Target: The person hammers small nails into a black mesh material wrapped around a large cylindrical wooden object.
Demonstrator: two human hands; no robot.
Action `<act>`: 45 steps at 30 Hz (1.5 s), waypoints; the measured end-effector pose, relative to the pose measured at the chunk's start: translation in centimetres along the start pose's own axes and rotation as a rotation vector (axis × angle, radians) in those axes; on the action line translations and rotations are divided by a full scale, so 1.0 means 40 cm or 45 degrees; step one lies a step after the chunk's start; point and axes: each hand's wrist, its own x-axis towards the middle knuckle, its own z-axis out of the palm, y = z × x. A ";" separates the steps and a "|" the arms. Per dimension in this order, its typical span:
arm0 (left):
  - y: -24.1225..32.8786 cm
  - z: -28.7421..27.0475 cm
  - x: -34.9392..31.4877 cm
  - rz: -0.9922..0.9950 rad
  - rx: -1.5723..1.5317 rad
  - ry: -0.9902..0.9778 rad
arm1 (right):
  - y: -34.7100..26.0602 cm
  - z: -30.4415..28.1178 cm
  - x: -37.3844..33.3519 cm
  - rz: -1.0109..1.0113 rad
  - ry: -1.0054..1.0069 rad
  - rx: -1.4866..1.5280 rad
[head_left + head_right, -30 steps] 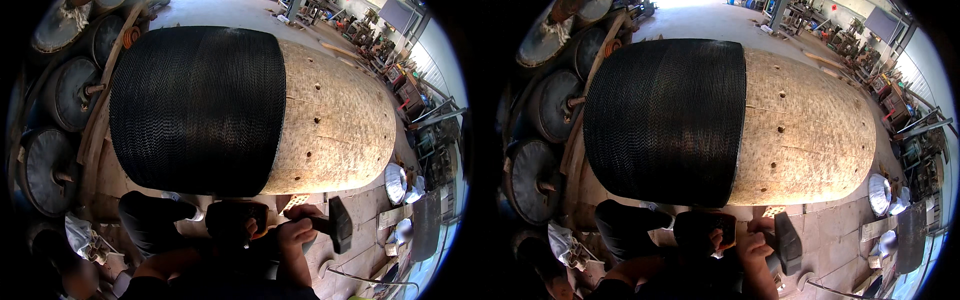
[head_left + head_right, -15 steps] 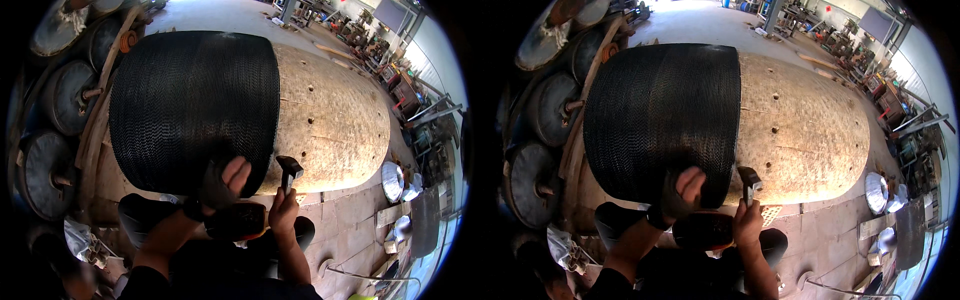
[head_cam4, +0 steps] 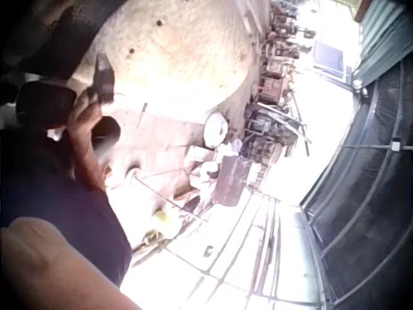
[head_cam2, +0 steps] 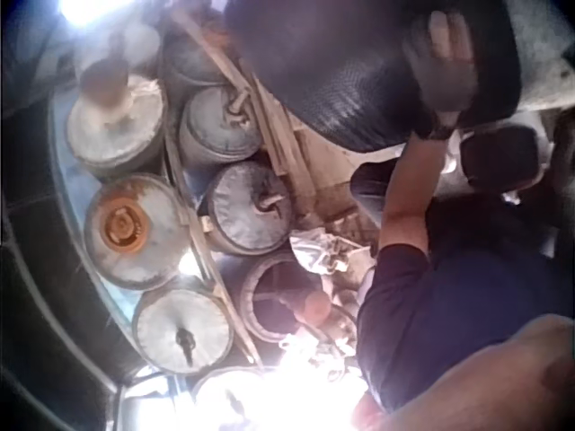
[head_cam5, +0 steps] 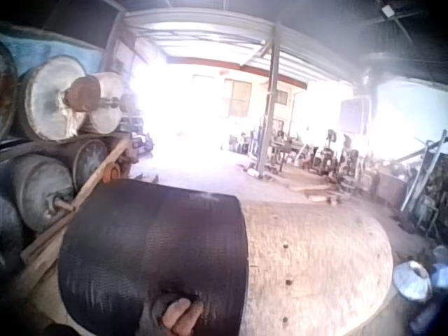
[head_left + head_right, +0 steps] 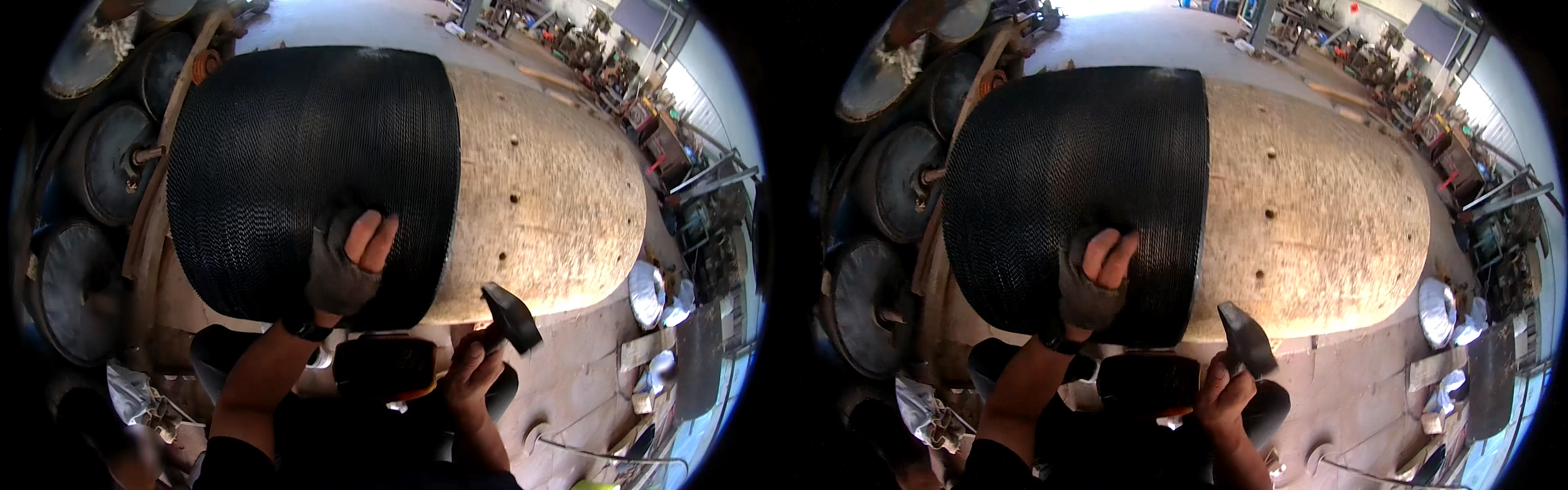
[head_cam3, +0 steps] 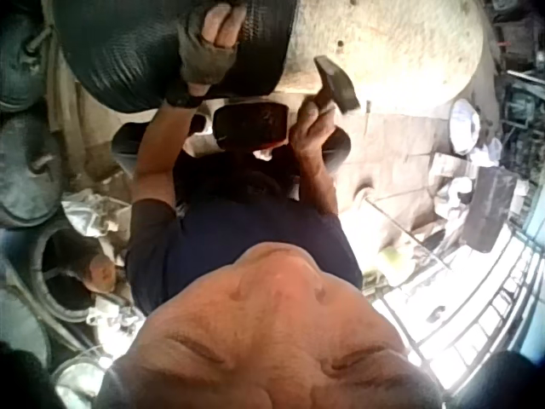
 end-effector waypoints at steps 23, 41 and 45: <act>0.242 -0.013 -0.116 -0.235 -0.565 -0.340 | 0.108 -0.039 -0.102 0.167 -0.195 -0.266; 0.295 -0.004 -0.055 -0.371 -0.434 -0.313 | 0.057 -0.035 -0.083 0.151 -0.208 -0.216; 0.291 0.010 -0.078 -0.382 -0.462 -0.307 | 0.030 -0.042 -0.066 0.141 -0.281 -0.272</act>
